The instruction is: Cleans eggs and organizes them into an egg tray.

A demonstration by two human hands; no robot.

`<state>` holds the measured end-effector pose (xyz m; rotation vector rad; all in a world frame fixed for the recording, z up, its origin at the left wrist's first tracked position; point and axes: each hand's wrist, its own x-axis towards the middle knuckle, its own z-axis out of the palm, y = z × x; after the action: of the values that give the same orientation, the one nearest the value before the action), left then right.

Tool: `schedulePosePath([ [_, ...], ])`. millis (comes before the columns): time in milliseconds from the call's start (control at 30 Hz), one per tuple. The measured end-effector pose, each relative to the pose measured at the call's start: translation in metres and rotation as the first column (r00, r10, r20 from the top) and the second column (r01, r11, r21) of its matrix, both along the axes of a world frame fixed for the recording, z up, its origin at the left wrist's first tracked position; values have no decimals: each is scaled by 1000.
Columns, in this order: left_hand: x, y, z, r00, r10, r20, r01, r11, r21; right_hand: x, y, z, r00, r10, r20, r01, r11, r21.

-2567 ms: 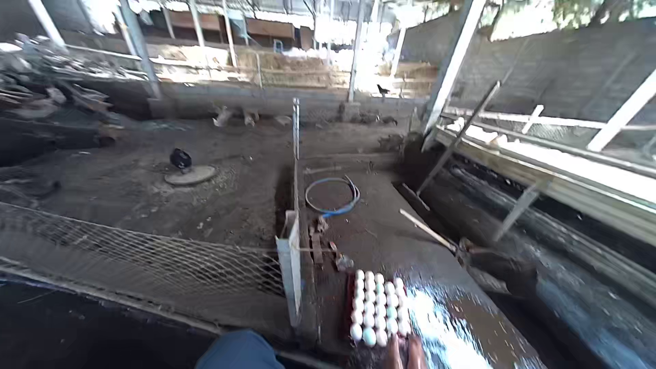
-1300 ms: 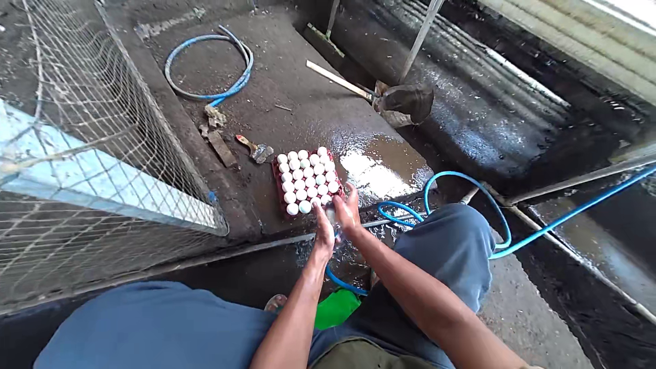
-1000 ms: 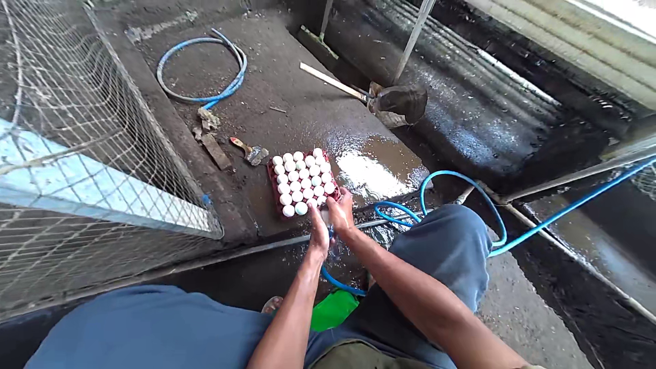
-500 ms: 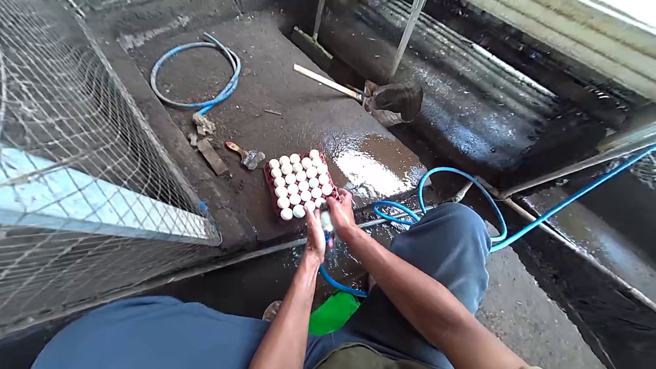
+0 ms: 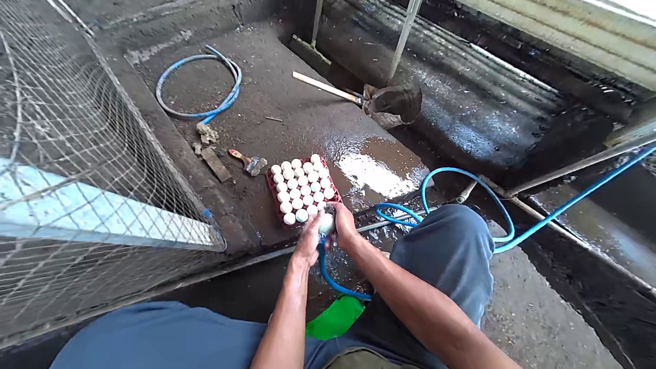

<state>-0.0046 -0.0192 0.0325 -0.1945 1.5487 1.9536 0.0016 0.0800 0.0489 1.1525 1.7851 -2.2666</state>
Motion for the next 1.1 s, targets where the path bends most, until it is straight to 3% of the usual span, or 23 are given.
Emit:
schedulePosePath([
  [100,4,7,0,989,41,-140,-56,993,-104,7,-7,1,991,86,-98,-59,967,249],
  [200,9,20,-5,941,85,-327,-185,940,-288,-1,-5,-11,996,-28,-80,40,988,147],
  [300,6,19,1,919,75,-388,-234,894,-382,7,-18,-7,995,3,-104,7,995,98],
  [467,4,22,-7,932,110,-346,-244,896,-372,-4,-7,-10,994,-13,-106,9,999,-39],
  [533,1,25,4,931,183,-316,-310,852,-422,6,-20,-4,987,21,-158,-12,998,53],
  [600,5,20,6,935,143,-324,-277,866,-417,10,-23,-9,980,22,-198,2,993,122],
  [733,6,19,1,924,99,-370,-248,892,-379,-5,-16,-8,988,-107,-108,108,994,6],
  [833,4,18,3,943,85,-323,-224,879,-421,11,-26,-5,973,-54,-224,86,987,134],
  [900,6,18,0,948,47,-316,-167,916,-365,2,-15,-14,979,-111,-171,126,989,80],
  [967,6,21,0,939,99,-330,-216,916,-340,-2,-15,-5,988,-126,-84,129,991,28],
  [1100,4,21,-5,940,103,-324,-227,899,-373,10,-23,-19,975,-94,-201,119,986,115],
])
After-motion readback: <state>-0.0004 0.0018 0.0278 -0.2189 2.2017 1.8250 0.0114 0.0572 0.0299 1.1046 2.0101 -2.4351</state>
